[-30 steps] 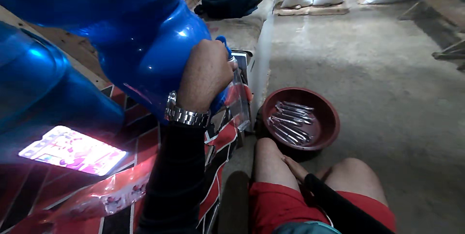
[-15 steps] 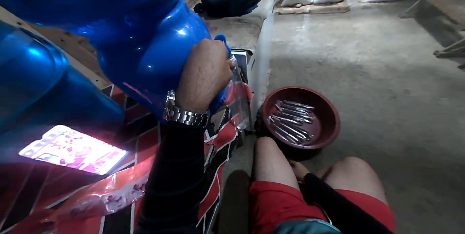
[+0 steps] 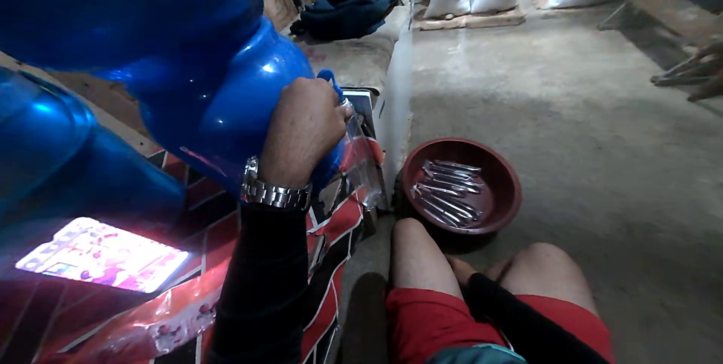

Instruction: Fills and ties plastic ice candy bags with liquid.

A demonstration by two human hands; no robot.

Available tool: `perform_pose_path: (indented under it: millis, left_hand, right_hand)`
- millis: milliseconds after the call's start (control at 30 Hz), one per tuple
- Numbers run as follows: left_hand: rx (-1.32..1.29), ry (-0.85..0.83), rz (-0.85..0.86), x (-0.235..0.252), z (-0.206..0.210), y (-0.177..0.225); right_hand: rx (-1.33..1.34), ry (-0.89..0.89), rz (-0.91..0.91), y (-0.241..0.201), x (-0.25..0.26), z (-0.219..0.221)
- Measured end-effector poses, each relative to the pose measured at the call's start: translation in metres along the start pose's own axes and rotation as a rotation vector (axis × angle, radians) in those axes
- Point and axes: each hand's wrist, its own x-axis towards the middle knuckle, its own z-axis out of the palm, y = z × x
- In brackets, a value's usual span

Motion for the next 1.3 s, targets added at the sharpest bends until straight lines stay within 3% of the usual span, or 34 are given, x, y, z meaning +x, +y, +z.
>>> perform_pose_path:
  millis: [300, 567, 900, 1033, 1133, 1300]
  left_hand:
    - [-0.001, 0.010, 0.001, 0.000, 0.001, 0.000]
    - [-0.009, 0.018, 0.005, 0.000, 0.001, -0.001]
    - [-0.003, 0.010, 0.008, 0.000, 0.001, 0.000]
    - [-0.021, 0.002, 0.007, 0.000, 0.001, -0.001]
    - [-0.017, -0.009, 0.005, 0.000, -0.001, -0.001]
    - [-0.019, -0.003, 0.021, -0.001, 0.000, -0.002]
  right_hand:
    - [-0.028, -0.044, 0.085, -0.042, -0.048, -0.018]
    - [-0.020, -0.006, 0.007, -0.017, -0.022, -0.006]
    - [-0.041, -0.041, 0.040, -0.015, -0.017, -0.009]
    - [-0.148, -0.093, -0.046, -0.047, -0.064, -0.030]
    - [-0.103, -0.074, 0.041, -0.085, -0.101, -0.041]
    - [-0.055, -0.071, 0.129, -0.095, -0.108, -0.040]
